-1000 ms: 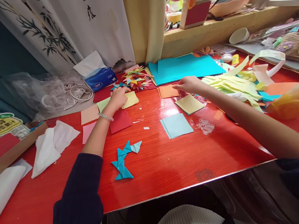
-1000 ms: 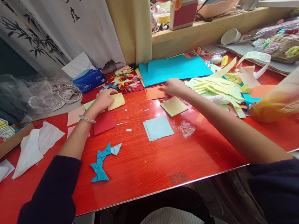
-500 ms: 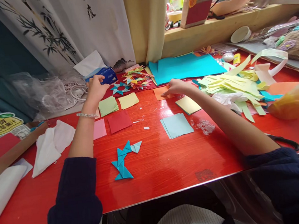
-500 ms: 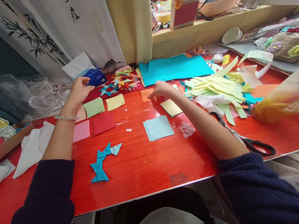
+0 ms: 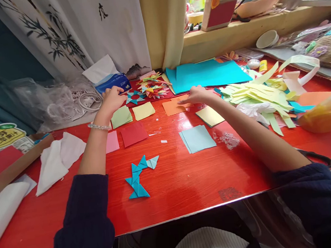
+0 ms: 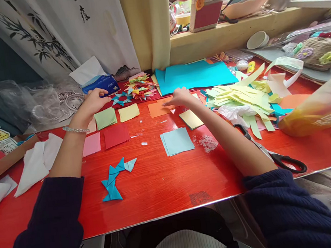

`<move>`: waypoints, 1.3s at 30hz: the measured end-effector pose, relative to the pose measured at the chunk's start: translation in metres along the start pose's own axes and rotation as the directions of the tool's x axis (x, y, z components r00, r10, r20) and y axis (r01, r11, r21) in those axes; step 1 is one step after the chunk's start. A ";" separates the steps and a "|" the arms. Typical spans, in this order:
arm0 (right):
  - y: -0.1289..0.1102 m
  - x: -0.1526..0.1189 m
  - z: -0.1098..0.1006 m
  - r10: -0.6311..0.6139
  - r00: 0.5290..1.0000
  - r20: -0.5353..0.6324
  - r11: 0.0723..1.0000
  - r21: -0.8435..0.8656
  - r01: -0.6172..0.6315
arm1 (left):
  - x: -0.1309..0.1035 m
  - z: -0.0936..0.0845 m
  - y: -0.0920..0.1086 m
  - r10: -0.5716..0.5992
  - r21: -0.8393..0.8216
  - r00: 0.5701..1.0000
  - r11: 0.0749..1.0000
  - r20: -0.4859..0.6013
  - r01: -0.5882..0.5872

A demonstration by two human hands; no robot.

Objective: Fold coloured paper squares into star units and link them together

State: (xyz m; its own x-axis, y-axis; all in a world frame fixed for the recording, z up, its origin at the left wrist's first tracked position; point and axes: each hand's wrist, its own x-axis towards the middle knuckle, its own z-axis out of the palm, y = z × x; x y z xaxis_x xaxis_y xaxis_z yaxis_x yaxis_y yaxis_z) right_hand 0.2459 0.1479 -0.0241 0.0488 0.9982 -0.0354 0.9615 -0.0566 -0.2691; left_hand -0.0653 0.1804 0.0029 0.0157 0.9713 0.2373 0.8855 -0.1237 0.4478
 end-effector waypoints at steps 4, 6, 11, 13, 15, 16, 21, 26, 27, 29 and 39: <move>-0.002 -0.003 0.002 -0.012 1.000 0.016 0.996 0.089 0.011 | -0.010 0.012 0.029 -0.012 0.011 0.998 1.000 0.054 0.011; -0.003 -0.003 0.003 -0.001 1.000 0.028 0.988 0.152 -0.003 | -0.019 0.025 0.048 0.074 0.070 0.987 0.994 0.144 -0.085; 0.003 -0.001 0.005 -0.010 1.000 0.025 0.961 0.278 0.002 | -0.047 0.057 0.085 0.353 0.136 0.869 0.898 0.347 -0.419; 0.004 0.001 0.007 -0.037 0.999 -0.001 0.927 0.374 0.034 | -0.055 0.062 0.090 0.405 0.133 0.829 0.865 0.386 -0.485; 0.003 0.003 0.008 -0.069 0.997 -0.026 0.870 0.489 0.072 | -0.057 0.064 0.090 0.396 0.113 0.841 0.879 0.369 -0.464; 0.001 0.003 0.009 -0.089 0.995 -0.035 0.817 0.569 0.093 | -0.056 0.064 0.089 0.370 0.084 0.869 0.905 0.329 -0.417; -0.013 -0.004 0.001 -0.224 0.968 -0.115 0.432 0.878 0.205 | -0.045 0.052 0.085 0.136 -0.427 0.963 0.904 0.234 -0.024; -0.031 -0.022 -0.005 -0.358 0.928 -0.104 0.398 0.882 0.252 | -0.044 0.041 0.087 0.199 -0.694 0.945 0.719 0.260 0.040; -0.034 -0.024 -0.005 -0.387 0.916 -0.106 0.392 0.880 0.267 | -0.044 0.040 0.087 0.203 -0.712 0.947 0.701 0.248 0.036; -0.036 -0.025 -0.003 -0.412 0.899 -0.146 0.356 0.883 0.307 | -0.044 0.041 0.086 0.207 -0.716 0.949 0.698 0.238 0.027; -0.023 -0.028 0.005 -0.418 0.908 -0.001 0.446 0.871 0.207 | -0.042 0.062 0.075 0.337 -0.429 0.912 0.878 0.235 -0.214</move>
State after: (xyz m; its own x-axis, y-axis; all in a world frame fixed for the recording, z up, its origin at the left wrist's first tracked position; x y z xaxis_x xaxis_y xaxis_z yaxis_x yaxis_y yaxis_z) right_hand 0.2212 0.1215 -0.0223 -0.3578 0.9303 0.0812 0.2038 0.1627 -0.9654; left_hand 0.0290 0.1428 -0.0273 0.4221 0.8914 0.1650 0.5746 -0.4038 0.7119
